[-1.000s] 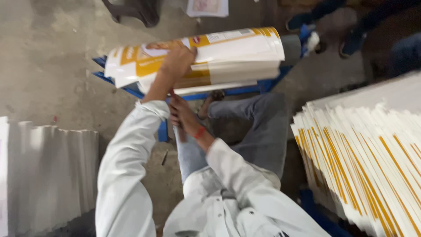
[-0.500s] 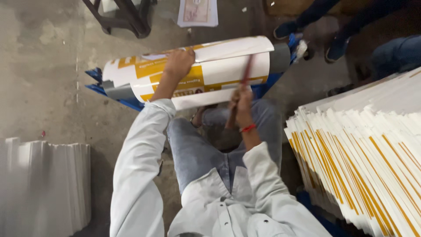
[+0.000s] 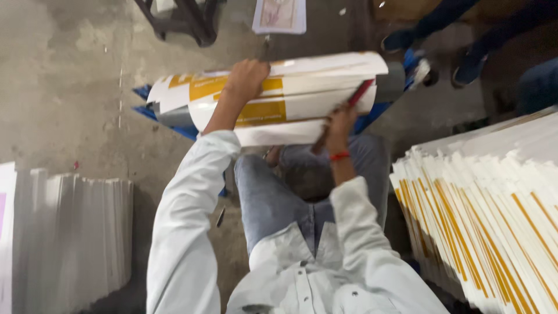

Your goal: The person uses a hand-held blade to cut along the edges of a roll of printed cookie packaging sheets while it is mounted on a spindle, then removes and stacks the cut sheets.

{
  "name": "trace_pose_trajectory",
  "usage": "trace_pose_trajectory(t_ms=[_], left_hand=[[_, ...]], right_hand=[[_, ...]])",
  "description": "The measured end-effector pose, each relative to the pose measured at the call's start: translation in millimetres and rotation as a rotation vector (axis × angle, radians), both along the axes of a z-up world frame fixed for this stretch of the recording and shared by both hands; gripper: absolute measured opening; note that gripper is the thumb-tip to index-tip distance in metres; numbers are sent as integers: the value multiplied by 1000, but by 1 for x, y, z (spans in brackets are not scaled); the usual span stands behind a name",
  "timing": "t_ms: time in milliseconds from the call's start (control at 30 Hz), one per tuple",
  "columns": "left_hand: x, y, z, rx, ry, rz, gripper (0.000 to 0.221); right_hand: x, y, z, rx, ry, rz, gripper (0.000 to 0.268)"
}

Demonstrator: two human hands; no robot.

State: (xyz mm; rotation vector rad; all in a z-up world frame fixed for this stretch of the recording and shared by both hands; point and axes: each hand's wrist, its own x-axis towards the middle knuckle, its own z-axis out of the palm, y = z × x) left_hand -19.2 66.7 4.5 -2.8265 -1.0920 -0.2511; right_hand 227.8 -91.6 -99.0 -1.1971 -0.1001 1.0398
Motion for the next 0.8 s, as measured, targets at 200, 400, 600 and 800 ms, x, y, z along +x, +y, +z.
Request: trace_pose_trajectory(t_ms=[200,400,600,800], left_hand=[[9,10,-38,176,-62,-57,10],[1,4,-35,184,32,-109,3],[4,-16,-18,135,80,-37,9],[2,-43,-18,116,66,-62,26]], right_hand=[[-165,-10,-8,96,93,167,21],[-225,-37,-14,94,24,328,16],[-302,-66,-36,163,39,607,17],[-191,-36,-30,191,74,448,20]])
